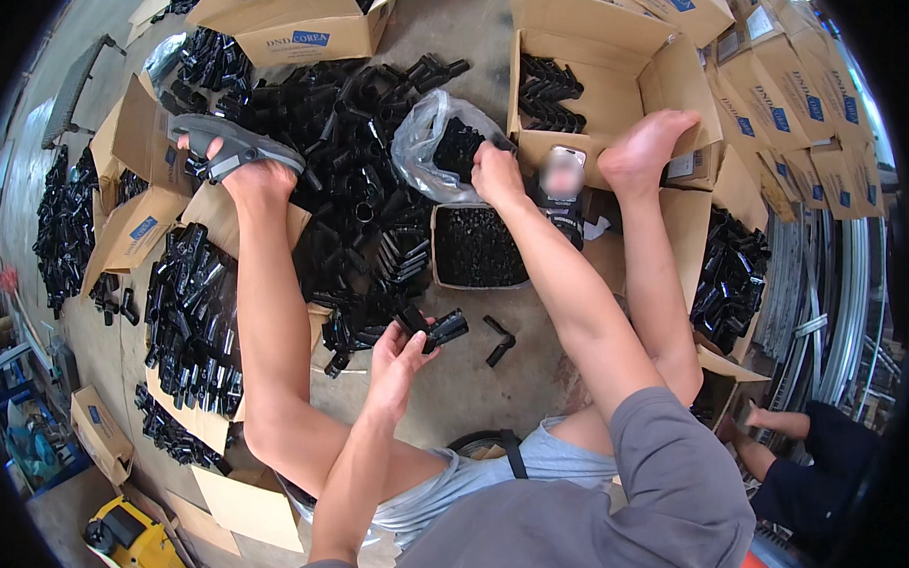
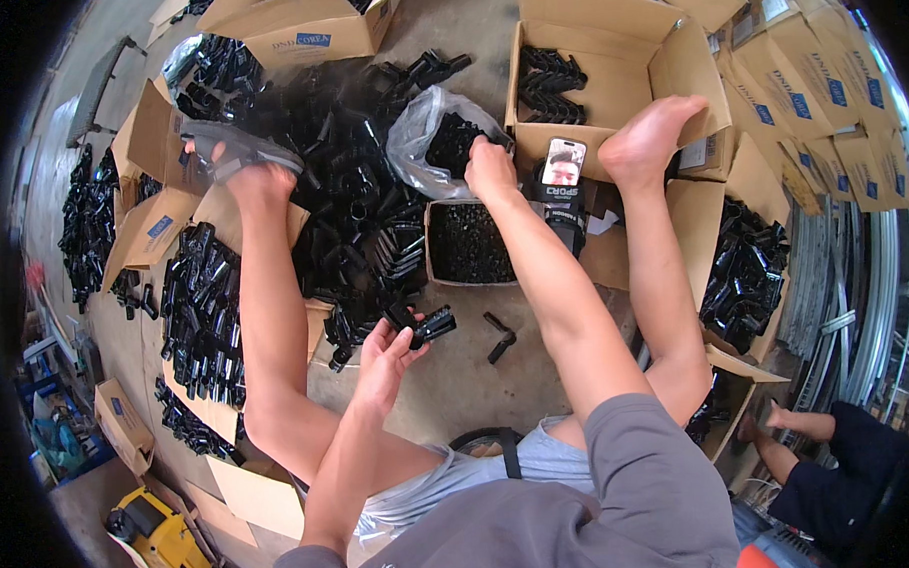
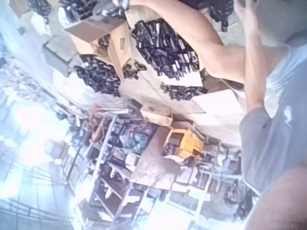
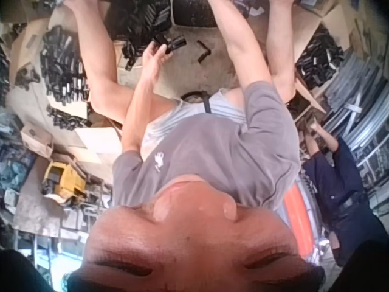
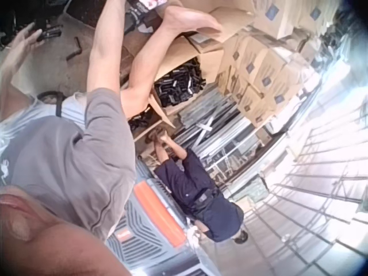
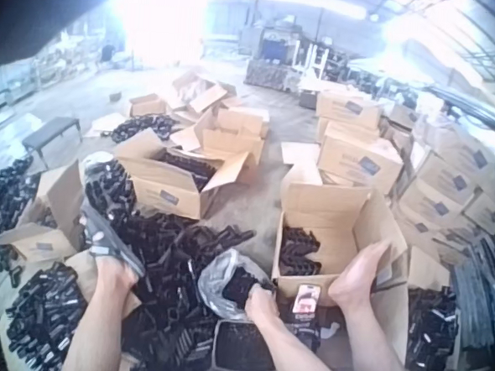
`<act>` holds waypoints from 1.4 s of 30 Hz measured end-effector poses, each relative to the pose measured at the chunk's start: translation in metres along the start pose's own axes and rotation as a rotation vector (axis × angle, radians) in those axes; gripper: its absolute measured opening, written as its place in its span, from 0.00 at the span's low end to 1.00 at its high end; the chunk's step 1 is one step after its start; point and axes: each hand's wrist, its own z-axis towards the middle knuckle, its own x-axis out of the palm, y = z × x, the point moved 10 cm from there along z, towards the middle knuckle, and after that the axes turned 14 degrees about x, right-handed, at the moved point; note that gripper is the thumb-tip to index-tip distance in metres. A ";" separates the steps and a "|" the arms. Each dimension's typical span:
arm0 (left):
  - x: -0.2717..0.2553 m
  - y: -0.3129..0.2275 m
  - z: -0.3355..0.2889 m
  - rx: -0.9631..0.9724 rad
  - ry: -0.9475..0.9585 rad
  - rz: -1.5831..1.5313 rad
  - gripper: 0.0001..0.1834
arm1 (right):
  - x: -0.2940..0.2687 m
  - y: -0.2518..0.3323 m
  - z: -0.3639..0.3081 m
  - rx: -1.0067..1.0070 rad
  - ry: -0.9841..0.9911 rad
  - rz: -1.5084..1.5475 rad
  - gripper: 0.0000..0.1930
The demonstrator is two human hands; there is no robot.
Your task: The person sorts through black plastic components and small metal fasteners while sitting on the floor, picking up the pieces and placing them into different cardboard boxes.
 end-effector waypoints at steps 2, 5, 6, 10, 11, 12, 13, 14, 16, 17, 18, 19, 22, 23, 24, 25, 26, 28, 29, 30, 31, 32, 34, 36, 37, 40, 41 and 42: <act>-0.013 -0.001 -0.003 0.008 -0.046 -0.017 0.19 | -0.018 0.011 -0.024 0.011 -0.033 0.337 0.17; -0.012 -0.004 -0.003 -0.001 -0.057 -0.089 0.19 | -0.029 -0.019 -0.065 0.088 0.185 0.718 0.22; -0.013 -0.003 -0.004 -0.014 -0.079 -0.138 0.18 | -0.031 -0.020 -0.099 0.249 0.415 0.955 0.20; 0.002 0.005 -0.016 -0.119 -0.082 -0.340 0.17 | -0.060 -0.052 -0.211 0.351 0.501 1.117 0.14; 0.005 0.004 -0.020 -0.118 -0.098 -0.379 0.17 | -0.061 -0.056 -0.237 0.357 0.481 1.163 0.13; 0.007 0.003 -0.025 -0.119 -0.113 -0.417 0.17 | -0.057 -0.055 -0.262 0.352 0.491 1.159 0.12; 0.012 0.003 -0.029 -0.120 -0.125 -0.457 0.17 | -0.054 -0.051 -0.284 0.345 0.499 1.153 0.11; 0.017 0.005 -0.033 -0.114 -0.136 -0.490 0.17 | -0.055 -0.050 -0.302 0.299 0.440 1.066 0.10; 0.027 0.014 -0.044 -0.101 -0.156 -0.555 0.17 | -0.055 -0.045 -0.326 0.283 0.377 1.020 0.08; 0.032 0.019 -0.049 -0.090 -0.155 -0.573 0.17 | -0.056 -0.040 -0.333 0.310 0.374 1.064 0.07; 0.036 0.025 -0.053 -0.079 -0.153 -0.592 0.17 | -0.062 -0.034 -0.340 0.330 0.368 1.147 0.08; 0.042 0.029 -0.057 -0.068 -0.154 -0.612 0.17 | -0.065 -0.036 -0.342 0.330 0.340 1.159 0.08; 0.055 0.039 -0.066 -0.049 -0.176 -0.639 0.17 | -0.076 -0.046 -0.345 0.326 0.243 1.218 0.08; 0.058 0.041 -0.069 -0.050 -0.188 -0.647 0.16 | -0.079 -0.049 -0.346 0.328 0.241 1.229 0.08; 0.062 0.039 -0.070 -0.038 -0.170 -0.637 0.17 | -0.081 -0.053 -0.346 0.329 0.240 1.239 0.08; 0.064 0.040 -0.072 -0.027 -0.167 -0.624 0.18 | -0.083 -0.057 -0.346 0.333 0.237 1.246 0.08; 0.065 0.041 -0.072 -0.016 -0.164 -0.611 0.18 | -0.085 -0.059 -0.346 0.338 0.242 1.212 0.08; 0.072 0.036 -0.075 0.031 -0.135 -0.560 0.18 | -0.089 -0.062 -0.346 0.347 0.251 1.142 0.07; 0.078 0.029 -0.077 0.067 -0.109 -0.521 0.19 | -0.087 -0.064 -0.346 0.348 0.263 1.193 0.07; 0.084 0.023 -0.080 0.104 -0.084 -0.483 0.19 | -0.081 -0.067 -0.345 0.349 0.277 1.244 0.07; 0.086 0.023 -0.082 0.112 -0.076 -0.457 0.19 | -0.075 -0.070 -0.345 0.350 0.294 1.294 0.07; 0.087 0.023 -0.084 0.122 -0.070 -0.432 0.20 | -0.070 -0.073 -0.346 0.369 0.313 1.339 0.07; 0.091 0.019 -0.087 0.153 -0.063 -0.389 0.20 | -0.064 -0.078 -0.346 0.408 0.353 1.424 0.06; 0.096 0.009 -0.092 0.197 -0.061 -0.352 0.21 | -0.062 -0.078 -0.347 0.420 0.392 1.481 0.06; 0.097 0.006 -0.094 0.217 -0.050 -0.325 0.21 | -0.062 -0.077 -0.349 0.427 0.414 1.508 0.06; 0.100 -0.004 -0.099 0.270 -0.020 -0.261 0.22 | -0.064 -0.073 -0.350 0.419 0.459 1.574 0.06; 0.102 -0.008 -0.101 0.281 -0.012 -0.251 0.22 | -0.067 -0.073 -0.348 0.386 0.458 1.549 0.06; 0.104 -0.011 -0.102 0.292 -0.002 -0.240 0.22 | -0.070 -0.074 -0.345 0.352 0.456 1.524 0.06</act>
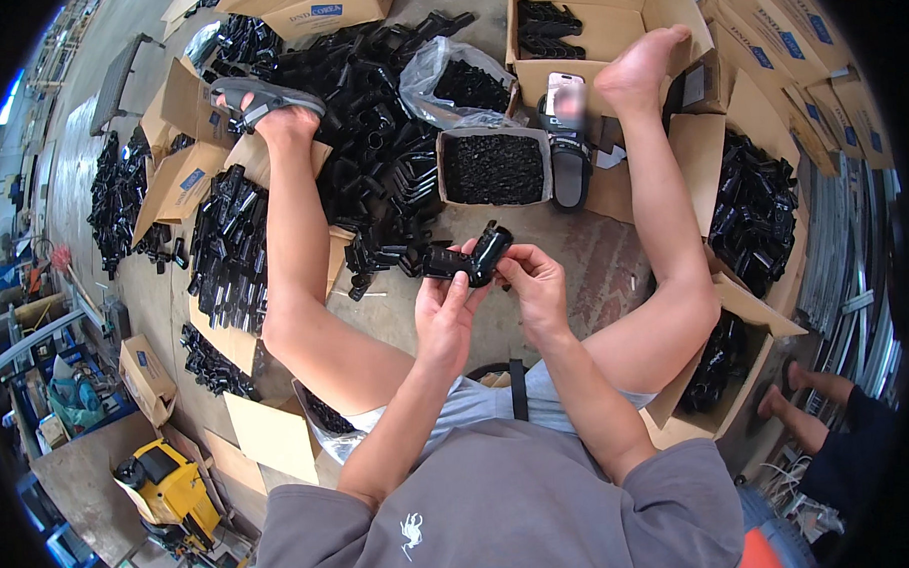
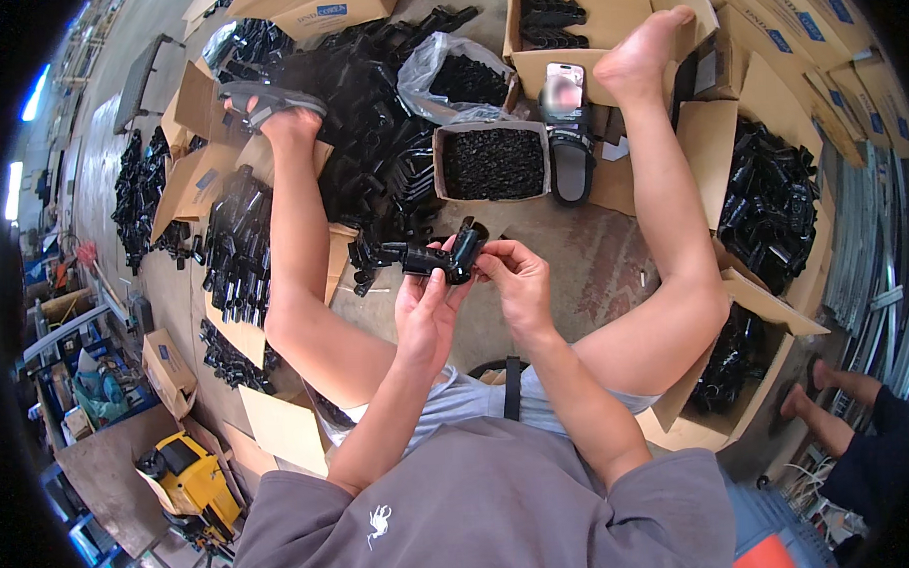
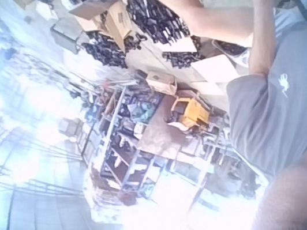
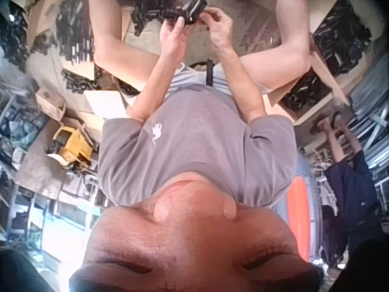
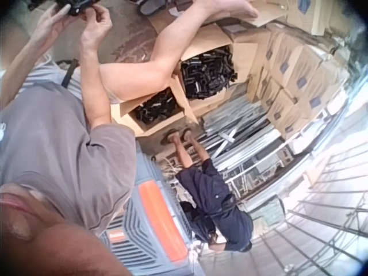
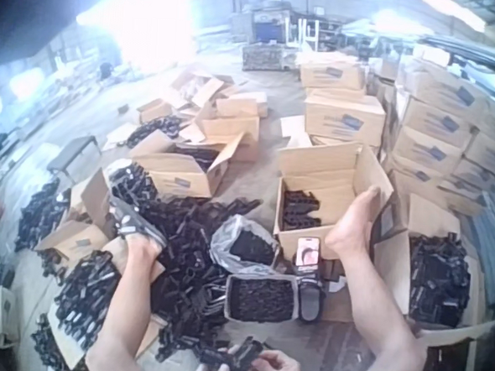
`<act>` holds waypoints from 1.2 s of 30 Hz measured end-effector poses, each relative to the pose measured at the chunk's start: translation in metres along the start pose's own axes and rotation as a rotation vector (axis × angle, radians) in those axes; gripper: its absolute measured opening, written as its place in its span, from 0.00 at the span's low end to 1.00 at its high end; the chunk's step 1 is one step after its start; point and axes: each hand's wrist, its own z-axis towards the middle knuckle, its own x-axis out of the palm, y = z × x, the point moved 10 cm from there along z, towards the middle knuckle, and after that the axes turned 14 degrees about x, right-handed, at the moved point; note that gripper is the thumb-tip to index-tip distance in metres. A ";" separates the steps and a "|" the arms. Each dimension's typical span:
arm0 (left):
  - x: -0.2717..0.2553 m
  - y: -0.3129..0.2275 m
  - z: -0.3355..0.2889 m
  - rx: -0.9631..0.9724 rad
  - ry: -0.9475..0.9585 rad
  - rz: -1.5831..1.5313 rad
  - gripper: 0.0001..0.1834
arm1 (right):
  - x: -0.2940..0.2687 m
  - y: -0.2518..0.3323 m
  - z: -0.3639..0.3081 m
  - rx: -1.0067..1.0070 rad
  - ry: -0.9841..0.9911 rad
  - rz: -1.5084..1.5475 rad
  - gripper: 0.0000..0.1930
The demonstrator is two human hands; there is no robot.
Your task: The person sorts through black plastic components and small metal fasteners while sitting on the floor, picking up the pieces and placing them into different cardboard boxes.
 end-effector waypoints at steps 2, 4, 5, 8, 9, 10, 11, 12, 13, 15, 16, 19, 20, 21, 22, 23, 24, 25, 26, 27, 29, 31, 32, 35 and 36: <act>0.005 -0.007 -0.001 0.025 0.017 0.064 0.22 | -0.001 0.006 0.002 -0.028 0.024 -0.059 0.06; 0.005 -0.009 0.000 0.039 0.023 0.095 0.22 | -0.001 0.011 0.004 -0.048 0.042 -0.116 0.06; 0.004 -0.008 0.001 0.041 0.020 0.094 0.22 | -0.001 0.010 0.005 -0.037 0.047 -0.113 0.06; 0.004 -0.007 0.003 0.047 0.026 0.098 0.22 | -0.001 0.007 0.007 -0.008 0.063 -0.103 0.06; 0.004 -0.006 0.003 0.048 0.030 0.101 0.22 | -0.001 0.007 0.008 -0.001 0.068 -0.099 0.06; 0.003 -0.005 0.003 0.053 0.025 0.098 0.22 | -0.001 0.005 0.008 0.008 0.075 -0.093 0.06; 0.003 -0.004 0.003 0.058 0.019 0.096 0.22 | -0.001 0.007 0.008 -0.003 0.063 -0.113 0.06; 0.002 -0.003 0.002 0.062 0.013 0.094 0.22 | -0.002 0.008 0.007 -0.013 0.051 -0.134 0.06; 0.001 -0.003 0.002 0.061 0.014 0.106 0.22 | -0.002 0.010 0.007 -0.024 0.038 -0.153 0.06; -0.001 -0.003 0.002 0.060 0.014 0.130 0.22 | -0.002 0.010 0.009 -0.021 0.072 -0.180 0.06; -0.002 -0.004 0.002 0.067 0.016 0.136 0.22 | -0.003 0.010 0.009 -0.019 0.088 -0.194 0.06; -0.002 -0.005 0.002 0.087 0.026 0.151 0.21 | -0.003 0.010 0.008 -0.017 0.105 -0.220 0.06; 0.000 -0.006 0.002 0.090 0.031 0.153 0.21 | -0.003 0.009 0.008 0.006 0.111 -0.188 0.06; 0.001 -0.006 0.002 0.094 0.037 0.156 0.21 | -0.003 0.007 0.008 0.028 0.117 -0.157 0.06; 0.002 -0.006 0.002 0.105 0.068 0.176 0.21 | -0.003 0.005 0.007 0.051 0.123 -0.125 0.06; 0.002 -0.006 0.003 0.115 0.099 0.196 0.21 | -0.003 -0.001 0.006 0.103 0.141 -0.039 0.06; 0.004 -0.007 0.003 0.126 0.131 0.217 0.21 | -0.002 -0.006 0.006 0.156 0.158 0.048 0.06; 0.007 -0.009 0.004 0.129 0.143 0.195 0.21 | -0.001 -0.012 0.004 0.208 0.175 0.135 0.06; 0.013 -0.012 0.004 0.133 0.155 0.173 0.21 | -0.001 -0.016 0.002 0.230 0.184 0.172 0.06; 0.017 -0.014 0.004 0.136 0.167 0.151 0.21 | -0.002 -0.021 0.000 0.252 0.192 0.209 0.06; 0.020 -0.017 0.003 0.151 0.194 0.168 0.21 | 0.000 -0.023 -0.002 0.255 0.193 0.245 0.07; 0.021 -0.018 0.002 0.166 0.229 0.185 0.21 | 0.000 -0.018 -0.003 0.214 0.173 0.243 0.07; 0.019 -0.017 0.002 0.173 0.251 0.193 0.22 | 0.001 -0.017 -0.004 0.208 0.184 0.243 0.07; 0.022 -0.018 0.001 0.176 0.279 0.184 0.22 | 0.003 -0.014 -0.007 0.186 0.203 0.244 0.07; 0.023 -0.019 0.000 0.174 0.282 0.175 0.22 | 0.005 -0.012 -0.009 0.176 0.201 0.247 0.06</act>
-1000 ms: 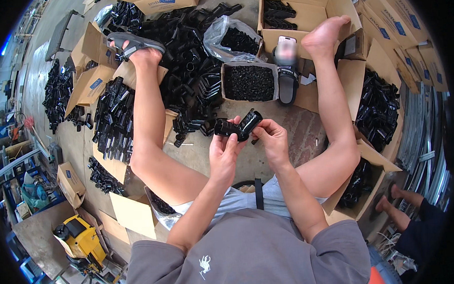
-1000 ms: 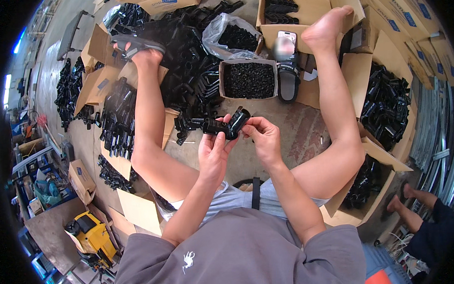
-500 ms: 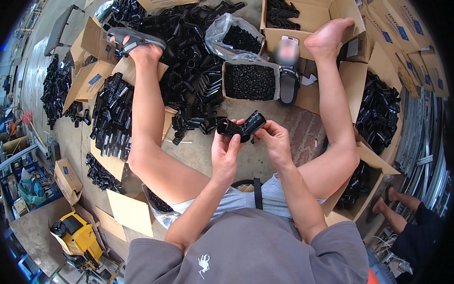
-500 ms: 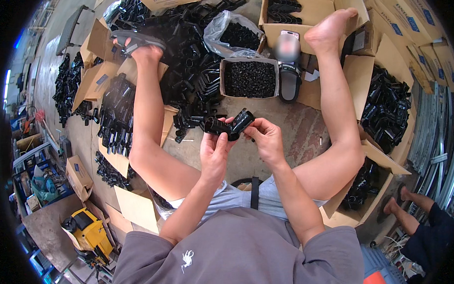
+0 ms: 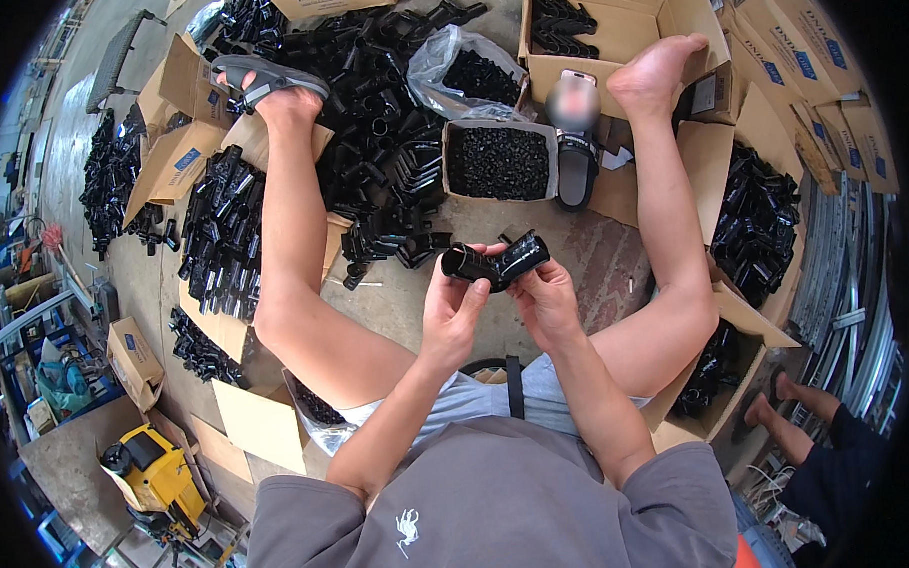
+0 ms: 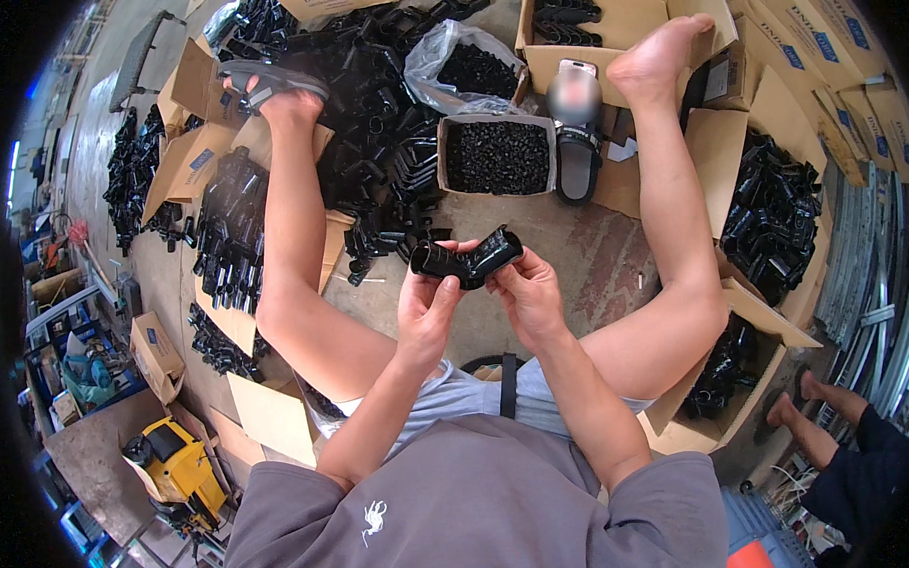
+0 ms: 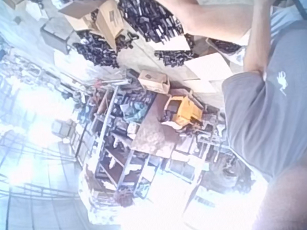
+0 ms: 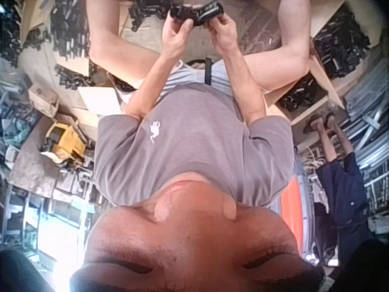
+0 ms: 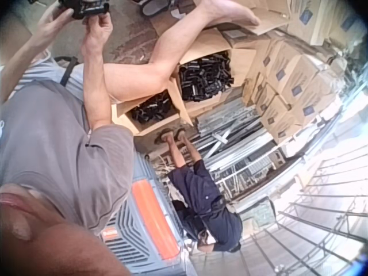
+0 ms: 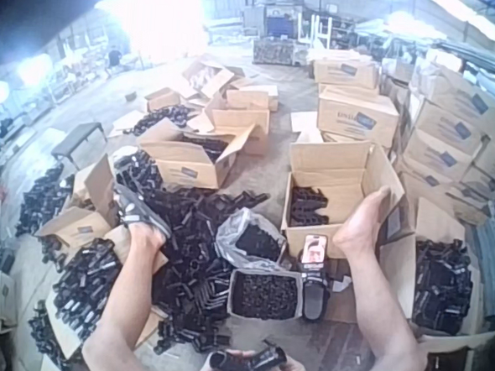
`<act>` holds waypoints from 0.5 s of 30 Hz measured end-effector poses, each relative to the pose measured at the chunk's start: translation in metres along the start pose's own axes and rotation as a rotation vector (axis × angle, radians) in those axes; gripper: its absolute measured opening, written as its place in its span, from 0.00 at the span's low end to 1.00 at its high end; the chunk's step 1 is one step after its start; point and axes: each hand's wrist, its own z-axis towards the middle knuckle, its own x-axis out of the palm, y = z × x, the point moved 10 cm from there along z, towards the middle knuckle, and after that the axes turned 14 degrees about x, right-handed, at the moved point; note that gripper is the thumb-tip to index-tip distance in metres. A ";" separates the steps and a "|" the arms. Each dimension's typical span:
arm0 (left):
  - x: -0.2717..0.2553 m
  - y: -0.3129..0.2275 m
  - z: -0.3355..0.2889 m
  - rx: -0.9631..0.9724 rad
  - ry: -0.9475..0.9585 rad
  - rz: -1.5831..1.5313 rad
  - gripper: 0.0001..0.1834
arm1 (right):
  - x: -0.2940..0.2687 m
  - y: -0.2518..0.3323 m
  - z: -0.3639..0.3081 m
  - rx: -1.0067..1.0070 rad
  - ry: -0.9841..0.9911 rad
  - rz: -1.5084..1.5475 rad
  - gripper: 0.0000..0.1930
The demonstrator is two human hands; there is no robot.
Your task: The person sorts through black plastic components and small metal fasteners while sitting on the floor, picking up the pieces and placing them into different cardboard boxes.
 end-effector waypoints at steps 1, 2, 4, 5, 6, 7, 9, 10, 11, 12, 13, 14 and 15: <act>0.001 -0.001 0.001 0.015 0.023 0.024 0.22 | 0.001 0.002 -0.001 -0.011 -0.001 0.002 0.06; 0.002 -0.002 0.003 0.029 0.045 0.048 0.21 | -0.001 0.000 -0.001 -0.007 -0.008 0.009 0.06; 0.002 -0.003 0.005 0.046 0.078 0.092 0.21 | -0.008 -0.003 0.000 0.002 -0.021 0.023 0.06; 0.002 -0.001 0.005 0.048 0.090 0.112 0.21 | -0.010 -0.002 0.000 -0.012 -0.026 0.006 0.06; 0.002 -0.001 0.005 0.050 0.101 0.131 0.21 | -0.011 -0.001 0.000 -0.025 -0.031 -0.011 0.06; 0.001 0.001 0.005 0.018 0.066 0.107 0.21 | -0.012 0.001 0.001 -0.039 -0.036 -0.028 0.06; 0.000 0.003 0.002 -0.044 -0.003 0.057 0.20 | -0.011 0.006 0.001 -0.065 -0.046 -0.115 0.06; -0.002 0.006 0.000 -0.073 -0.030 0.031 0.21 | -0.011 0.008 0.001 -0.077 -0.053 -0.159 0.06; -0.004 0.009 -0.003 -0.102 -0.058 0.005 0.21 | -0.010 0.010 0.001 -0.083 -0.033 -0.189 0.06; -0.006 0.012 -0.006 -0.131 -0.086 -0.021 0.22 | -0.009 0.012 0.002 -0.090 -0.014 -0.219 0.06; -0.005 0.011 -0.006 -0.119 -0.073 -0.008 0.22 | -0.008 0.013 0.003 -0.096 0.006 -0.250 0.07; -0.005 0.011 -0.006 -0.107 -0.059 0.004 0.22 | -0.009 0.012 0.003 -0.091 0.006 -0.242 0.07; -0.005 0.011 -0.006 -0.094 -0.046 0.017 0.22 | -0.010 0.011 0.003 -0.086 0.005 -0.235 0.07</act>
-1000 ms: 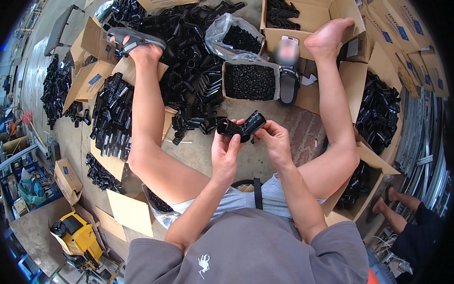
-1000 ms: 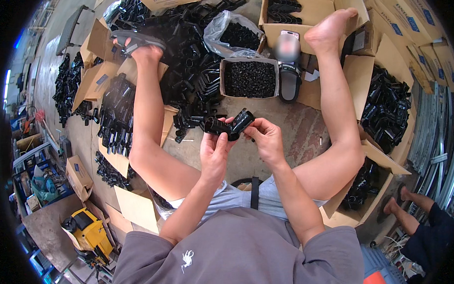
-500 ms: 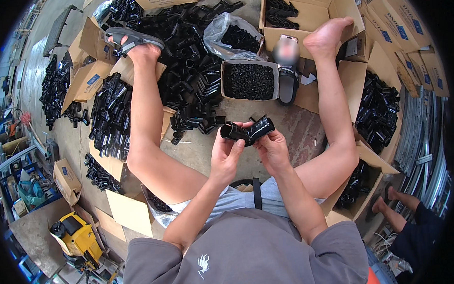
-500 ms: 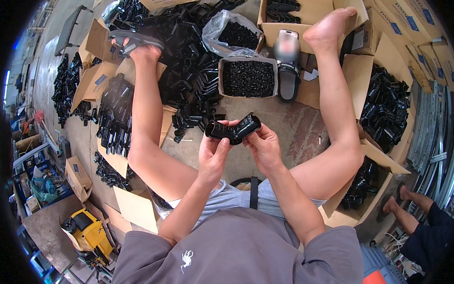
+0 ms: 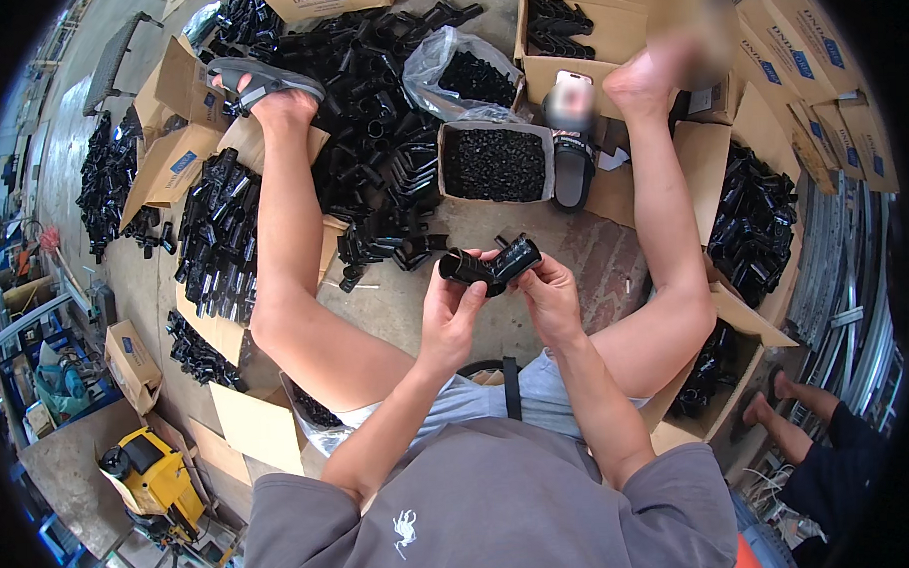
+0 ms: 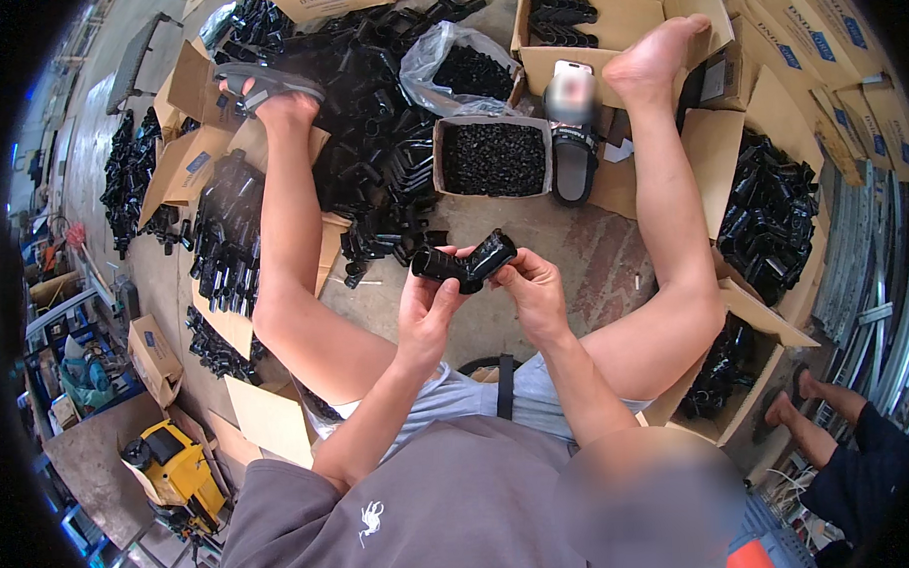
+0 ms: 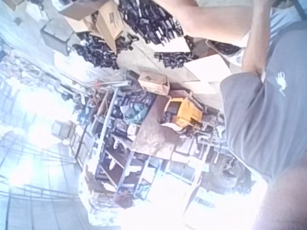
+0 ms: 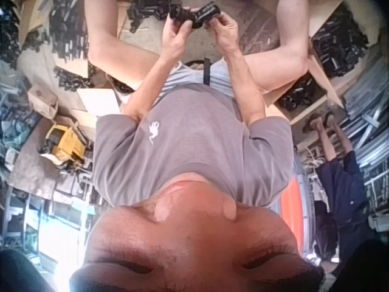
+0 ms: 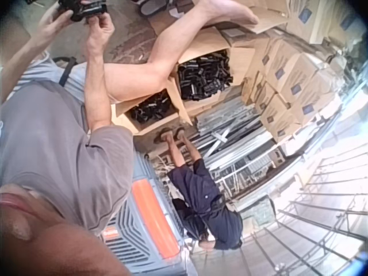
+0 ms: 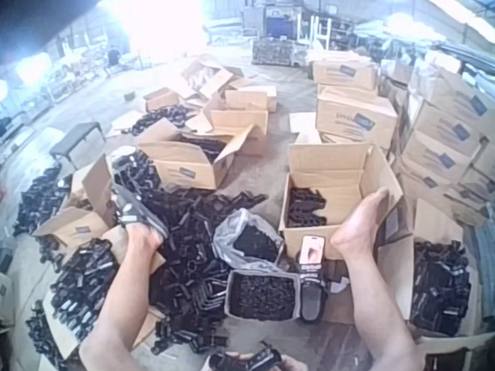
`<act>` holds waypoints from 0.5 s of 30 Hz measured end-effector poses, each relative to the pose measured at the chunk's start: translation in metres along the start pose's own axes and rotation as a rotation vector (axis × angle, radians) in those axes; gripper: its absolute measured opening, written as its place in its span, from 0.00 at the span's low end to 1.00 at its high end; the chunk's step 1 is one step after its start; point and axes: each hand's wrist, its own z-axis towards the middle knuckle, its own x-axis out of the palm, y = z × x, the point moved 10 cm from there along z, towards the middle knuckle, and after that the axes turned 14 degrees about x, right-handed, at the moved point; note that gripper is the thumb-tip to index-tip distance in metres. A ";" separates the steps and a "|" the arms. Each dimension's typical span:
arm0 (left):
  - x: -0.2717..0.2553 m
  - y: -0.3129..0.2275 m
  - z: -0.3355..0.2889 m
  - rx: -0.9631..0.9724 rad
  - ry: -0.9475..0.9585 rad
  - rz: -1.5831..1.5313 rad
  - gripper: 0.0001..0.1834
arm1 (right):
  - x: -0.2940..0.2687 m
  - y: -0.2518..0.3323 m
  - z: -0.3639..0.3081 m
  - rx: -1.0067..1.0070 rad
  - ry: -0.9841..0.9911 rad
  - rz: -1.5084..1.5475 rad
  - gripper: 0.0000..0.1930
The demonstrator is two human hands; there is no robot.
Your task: The person sorts through black plastic components and small metal fasteners while sitting on the floor, picking up the pieces and placing them into different cardboard boxes.
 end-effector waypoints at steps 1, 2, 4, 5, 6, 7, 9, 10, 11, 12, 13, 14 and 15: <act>-0.001 0.000 0.001 0.024 0.018 0.036 0.22 | 0.001 0.000 0.000 0.006 0.003 0.006 0.07; -0.002 0.000 0.002 0.048 0.036 0.072 0.22 | -0.002 -0.005 -0.001 0.042 -0.042 0.038 0.07; 0.000 -0.005 0.005 0.096 0.068 0.192 0.23 | -0.002 -0.014 -0.007 0.110 -0.131 0.101 0.07; 0.004 -0.013 0.008 0.124 0.083 0.279 0.23 | 0.008 -0.012 -0.011 0.156 -0.156 0.141 0.08; 0.007 -0.019 0.009 0.153 0.098 0.366 0.23 | 0.020 -0.008 -0.018 0.203 -0.180 0.182 0.08; 0.007 -0.018 0.010 0.185 0.127 0.480 0.26 | 0.025 -0.007 -0.024 0.243 -0.210 0.222 0.09; 0.013 -0.020 0.007 0.293 0.265 0.683 0.27 | 0.018 -0.015 -0.024 0.252 -0.226 0.157 0.10; 0.017 -0.017 0.005 0.351 0.338 0.774 0.28 | 0.011 -0.018 -0.022 0.250 -0.242 0.121 0.11; 0.017 -0.010 0.003 0.330 0.367 0.806 0.31 | 0.006 -0.022 -0.019 0.246 -0.274 0.085 0.13; 0.011 0.000 0.002 0.212 0.326 0.635 0.33 | -0.002 -0.029 -0.016 0.253 -0.271 0.029 0.13; 0.003 0.006 0.000 0.093 0.276 0.468 0.35 | -0.003 -0.032 -0.014 0.270 -0.271 -0.017 0.13; -0.004 0.012 -0.004 -0.026 0.225 0.305 0.37 | -0.003 -0.033 -0.012 0.290 -0.267 -0.061 0.12; -0.019 0.026 -0.004 -0.067 0.183 0.161 0.40 | -0.005 -0.034 -0.010 0.305 -0.258 -0.111 0.12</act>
